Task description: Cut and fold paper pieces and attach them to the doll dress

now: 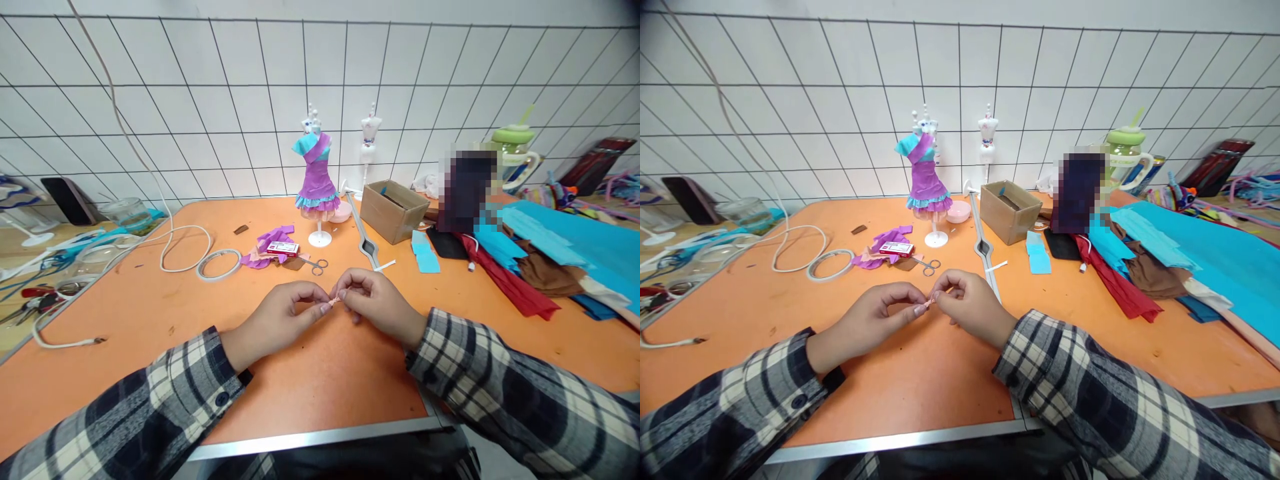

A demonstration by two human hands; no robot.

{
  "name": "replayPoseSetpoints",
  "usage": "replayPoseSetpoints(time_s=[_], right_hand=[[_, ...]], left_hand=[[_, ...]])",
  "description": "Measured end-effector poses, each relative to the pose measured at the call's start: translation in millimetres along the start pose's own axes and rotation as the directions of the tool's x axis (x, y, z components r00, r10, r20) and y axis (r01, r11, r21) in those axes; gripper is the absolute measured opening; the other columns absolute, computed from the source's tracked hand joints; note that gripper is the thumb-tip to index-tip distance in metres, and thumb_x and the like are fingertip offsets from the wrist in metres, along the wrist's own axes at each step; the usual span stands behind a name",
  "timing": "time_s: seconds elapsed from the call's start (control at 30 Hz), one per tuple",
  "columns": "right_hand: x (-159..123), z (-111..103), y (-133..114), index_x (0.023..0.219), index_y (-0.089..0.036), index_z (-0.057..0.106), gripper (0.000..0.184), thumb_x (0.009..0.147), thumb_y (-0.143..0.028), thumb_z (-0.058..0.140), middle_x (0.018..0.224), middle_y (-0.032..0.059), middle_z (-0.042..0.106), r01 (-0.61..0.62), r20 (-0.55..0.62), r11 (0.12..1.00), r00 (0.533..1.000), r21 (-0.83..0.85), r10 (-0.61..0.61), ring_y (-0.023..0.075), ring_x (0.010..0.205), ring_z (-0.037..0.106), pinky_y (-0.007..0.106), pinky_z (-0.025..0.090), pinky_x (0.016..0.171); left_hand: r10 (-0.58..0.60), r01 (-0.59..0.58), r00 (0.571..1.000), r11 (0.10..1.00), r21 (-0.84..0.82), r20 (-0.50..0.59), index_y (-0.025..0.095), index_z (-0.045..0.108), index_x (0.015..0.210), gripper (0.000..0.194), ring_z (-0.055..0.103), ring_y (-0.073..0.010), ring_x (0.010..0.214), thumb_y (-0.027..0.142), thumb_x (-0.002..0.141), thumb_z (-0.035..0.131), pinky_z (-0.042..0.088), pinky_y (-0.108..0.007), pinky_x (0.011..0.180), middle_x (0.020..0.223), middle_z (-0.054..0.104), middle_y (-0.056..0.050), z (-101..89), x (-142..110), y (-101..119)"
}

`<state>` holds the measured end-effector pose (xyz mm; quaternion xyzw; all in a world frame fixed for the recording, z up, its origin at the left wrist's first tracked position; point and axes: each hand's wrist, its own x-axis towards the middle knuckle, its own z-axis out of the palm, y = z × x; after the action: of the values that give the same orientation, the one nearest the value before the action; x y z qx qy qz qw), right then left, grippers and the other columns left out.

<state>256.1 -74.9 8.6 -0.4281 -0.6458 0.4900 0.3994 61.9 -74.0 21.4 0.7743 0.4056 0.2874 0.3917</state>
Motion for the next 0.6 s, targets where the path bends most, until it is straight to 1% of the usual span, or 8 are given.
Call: replayPoseSetpoints(time_s=[0.07, 0.13, 0.2, 0.27, 0.37, 0.43, 0.5, 0.6], right_hand=[[-0.2, 0.9, 1.5, 0.076, -0.019, 0.056, 0.005, 0.076, -0.024, 0.055, 0.062, -0.0046, 0.052, -0.037, 0.005, 0.999, 0.999, -0.018, 0.037, 0.0082, 0.047, 0.049, 0.021, 0.045, 0.044], [-0.6, 1.6, 2.0, 0.077, -0.019, 0.056, 0.005, 0.076, -0.024, 0.056, 0.06, -0.0052, 0.05, -0.03, -0.013, 0.997, 0.999, -0.066, 0.03, 0.0085, 0.048, 0.051, 0.02, 0.046, 0.044], [-1.0, 3.0, 1.3, 0.076, -0.019, 0.055, 0.006, 0.076, -0.025, 0.056, 0.061, -0.0051, 0.05, -0.052, -0.009, 0.997, 0.999, -0.058, 0.052, 0.0084, 0.048, 0.052, 0.02, 0.046, 0.043], [-1.2, 5.0, -0.2, 0.076, -0.02, 0.054, 0.007, 0.075, -0.027, 0.056, 0.064, -0.0046, 0.052, -0.094, 0.015, 0.995, 0.995, 0.016, 0.094, 0.0082, 0.048, 0.052, 0.021, 0.048, 0.043], [-1.2, 7.7, -2.0, 0.076, -0.019, 0.053, 0.01, 0.074, -0.028, 0.058, 0.068, -0.0038, 0.055, -0.157, 0.055, 0.981, 0.987, 0.117, 0.151, 0.0081, 0.051, 0.053, 0.02, 0.051, 0.045], [-1.1, 8.3, -2.5, 0.076, -0.019, 0.053, 0.012, 0.074, -0.03, 0.059, 0.068, -0.0037, 0.056, -0.193, 0.084, 0.97, 0.98, 0.149, 0.182, 0.0079, 0.051, 0.054, 0.02, 0.051, 0.045], [-1.1, 8.0, -2.6, 0.077, -0.019, 0.054, 0.013, 0.074, -0.031, 0.059, 0.069, -0.0038, 0.057, -0.218, 0.11, 0.96, 0.973, 0.175, 0.201, 0.0074, 0.05, 0.055, 0.02, 0.051, 0.045], [-1.3, 7.2, -3.4, 0.077, -0.018, 0.055, 0.012, 0.075, -0.03, 0.059, 0.067, -0.0043, 0.056, -0.236, 0.133, 0.95, 0.968, 0.204, 0.212, 0.0071, 0.049, 0.054, 0.02, 0.051, 0.045]], left_hand=[[0.016, -0.014, 0.999, 0.999, 0.048, -0.044, 0.017, 0.069, 0.087, 0.017, 0.066, -0.0171, 0.082, 0.032, 0.084, 0.062, 0.051, -0.028, 0.077, 0.087, 0.073, -0.004, 0.3, -0.5, 1.4], [0.036, -0.026, 0.993, 0.996, 0.088, -0.112, 0.017, 0.069, 0.087, 0.017, 0.067, -0.0172, 0.081, 0.033, 0.081, 0.066, 0.053, -0.027, 0.074, 0.088, 0.073, -0.005, 0.5, -0.8, 2.5], [0.103, -0.075, 0.98, 0.984, 0.159, -0.173, 0.017, 0.07, 0.084, 0.016, 0.068, -0.0165, 0.077, 0.032, 0.08, 0.07, 0.053, -0.026, 0.072, 0.084, 0.074, -0.004, 0.6, -1.2, 2.8], [0.204, -0.154, 0.959, 0.958, 0.24, -0.199, 0.018, 0.07, 0.081, 0.012, 0.068, -0.0152, 0.074, 0.029, 0.08, 0.07, 0.052, -0.025, 0.07, 0.08, 0.074, -0.003, 0.7, -1.8, 2.7], [0.336, -0.266, 0.923, 0.909, 0.32, -0.188, 0.018, 0.071, 0.082, 0.005, 0.068, -0.0135, 0.074, 0.023, 0.081, 0.069, 0.051, -0.023, 0.07, 0.08, 0.074, -0.001, 0.5, -3.1, 2.4], [0.384, -0.308, 0.908, 0.885, 0.349, -0.171, 0.019, 0.071, 0.084, 0.004, 0.069, -0.0129, 0.074, 0.02, 0.082, 0.069, 0.051, -0.022, 0.07, 0.081, 0.075, -0.001, 0.3, -4.0, 2.4], [0.402, -0.329, 0.903, 0.875, 0.355, -0.154, 0.019, 0.071, 0.084, 0.004, 0.069, -0.0126, 0.074, 0.019, 0.083, 0.067, 0.051, -0.022, 0.07, 0.081, 0.075, -0.001, -0.1, -4.6, 2.5], [0.398, -0.331, 0.907, 0.876, 0.352, -0.138, 0.019, 0.07, 0.085, 0.004, 0.069, -0.0127, 0.074, 0.021, 0.083, 0.068, 0.052, -0.022, 0.07, 0.082, 0.075, -0.001, -0.7, -4.6, 1.9]])
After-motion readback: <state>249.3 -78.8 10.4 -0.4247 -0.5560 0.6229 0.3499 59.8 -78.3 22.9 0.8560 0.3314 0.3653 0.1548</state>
